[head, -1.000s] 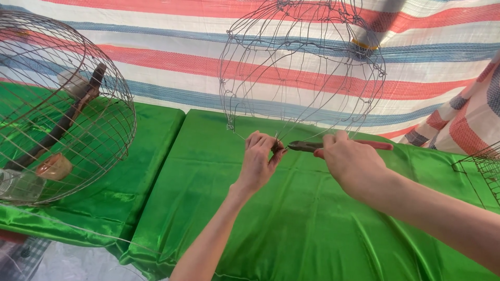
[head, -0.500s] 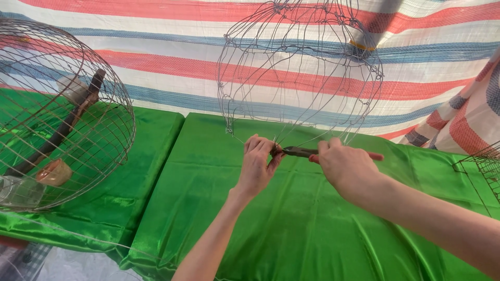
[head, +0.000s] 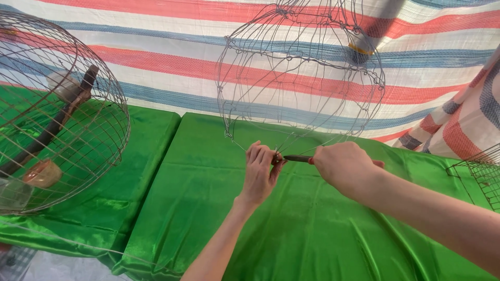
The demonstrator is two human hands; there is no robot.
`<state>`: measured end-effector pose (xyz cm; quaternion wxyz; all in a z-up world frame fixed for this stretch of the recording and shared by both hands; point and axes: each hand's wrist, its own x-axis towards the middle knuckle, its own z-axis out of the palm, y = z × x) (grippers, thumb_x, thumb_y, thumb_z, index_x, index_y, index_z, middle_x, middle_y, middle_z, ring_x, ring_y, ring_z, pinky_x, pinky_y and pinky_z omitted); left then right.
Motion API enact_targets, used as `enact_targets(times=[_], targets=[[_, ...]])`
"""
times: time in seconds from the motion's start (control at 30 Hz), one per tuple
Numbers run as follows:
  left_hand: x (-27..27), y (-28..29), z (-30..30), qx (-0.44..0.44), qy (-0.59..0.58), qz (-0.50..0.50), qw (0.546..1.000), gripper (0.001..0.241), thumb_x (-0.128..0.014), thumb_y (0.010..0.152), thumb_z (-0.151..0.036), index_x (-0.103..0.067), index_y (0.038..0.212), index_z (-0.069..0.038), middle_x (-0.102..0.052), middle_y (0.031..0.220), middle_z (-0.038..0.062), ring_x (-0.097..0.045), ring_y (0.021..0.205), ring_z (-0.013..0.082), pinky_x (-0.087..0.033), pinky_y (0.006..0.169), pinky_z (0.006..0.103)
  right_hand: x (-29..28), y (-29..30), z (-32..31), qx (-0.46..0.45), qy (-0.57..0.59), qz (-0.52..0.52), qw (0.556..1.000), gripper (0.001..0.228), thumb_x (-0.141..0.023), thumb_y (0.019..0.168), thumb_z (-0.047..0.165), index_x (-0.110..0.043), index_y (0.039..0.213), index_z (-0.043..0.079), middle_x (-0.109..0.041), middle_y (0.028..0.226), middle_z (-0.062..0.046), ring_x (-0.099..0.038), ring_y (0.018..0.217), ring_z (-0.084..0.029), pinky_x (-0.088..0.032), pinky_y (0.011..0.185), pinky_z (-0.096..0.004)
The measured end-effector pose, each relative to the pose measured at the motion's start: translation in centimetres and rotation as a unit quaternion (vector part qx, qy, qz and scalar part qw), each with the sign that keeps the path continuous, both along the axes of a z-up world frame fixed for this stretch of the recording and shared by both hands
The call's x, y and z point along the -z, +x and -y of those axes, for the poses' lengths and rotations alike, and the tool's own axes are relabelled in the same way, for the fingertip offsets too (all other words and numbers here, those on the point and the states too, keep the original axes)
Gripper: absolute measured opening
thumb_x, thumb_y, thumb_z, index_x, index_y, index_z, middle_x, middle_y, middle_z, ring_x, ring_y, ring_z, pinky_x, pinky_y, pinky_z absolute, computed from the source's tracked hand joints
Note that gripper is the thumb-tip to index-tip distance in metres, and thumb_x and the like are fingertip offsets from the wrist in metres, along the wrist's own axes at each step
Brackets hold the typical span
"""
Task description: Assembling a wire frame by twisting wire joints together by hand and with pliers.
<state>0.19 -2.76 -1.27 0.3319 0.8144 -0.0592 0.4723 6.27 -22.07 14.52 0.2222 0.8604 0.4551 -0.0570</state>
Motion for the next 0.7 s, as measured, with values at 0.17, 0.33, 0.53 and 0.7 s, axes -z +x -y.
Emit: enact_targets(times=[0.17, 0.33, 0.53, 0.7], targets=[[1.3, 0.6, 0.3, -0.007, 0.013, 0.039, 0.999, 0.018, -0.073, 0.094, -0.022, -0.061, 0.089, -0.01, -0.054, 0.077, 0.001, -0.053, 0.086, 0.0221, -0.043, 0.108, 0.0483, 0.5, 2.5, -1.9, 0.024, -0.022, -0.018, 0.999, 0.031, -0.054, 0.088, -0.001, -0.068, 0.062, 0.008, -0.058, 0.05, -0.006, -0.062, 0.046, -0.022, -0.057, 0.05, -0.048], [1.2, 0.6, 0.6, -0.021, 0.012, 0.064, 0.998, 0.018, -0.073, 0.094, -0.019, -0.06, 0.089, -0.008, -0.052, 0.078, 0.003, -0.055, 0.086, 0.0241, -0.044, 0.107, 0.0495, -1.5, 2.4, -4.3, 0.01, -0.046, -0.023, 0.999, 0.033, -0.058, 0.088, 0.003, -0.07, 0.06, 0.013, -0.061, 0.051, -0.004, -0.061, 0.047, -0.02, -0.058, 0.053, -0.045], [0.8, 0.3, 0.4, -0.031, 0.004, 0.082, 0.996, 0.019, -0.07, 0.097, -0.021, -0.06, 0.088, -0.007, -0.051, 0.078, 0.004, -0.055, 0.086, 0.025, -0.045, 0.107, 0.049, -0.2, 3.7, -6.9, 0.054, -0.146, -0.037, 0.987, 0.015, -0.071, 0.077, -0.002, -0.077, 0.07, 0.01, -0.067, 0.061, -0.01, -0.068, 0.059, -0.029, -0.057, 0.057, -0.05], [1.1, 0.3, 0.7, -0.028, 0.002, 0.095, 0.995, 0.018, -0.067, 0.098, -0.019, -0.06, 0.088, -0.006, -0.049, 0.078, 0.003, -0.054, 0.087, 0.0245, -0.044, 0.108, 0.0506, 0.7, 4.1, -7.6, 0.108, -0.212, -0.049, 0.97, 0.015, -0.079, 0.072, -0.004, -0.078, 0.082, 0.007, -0.069, 0.067, -0.01, -0.071, 0.061, -0.026, -0.058, 0.056, -0.051]])
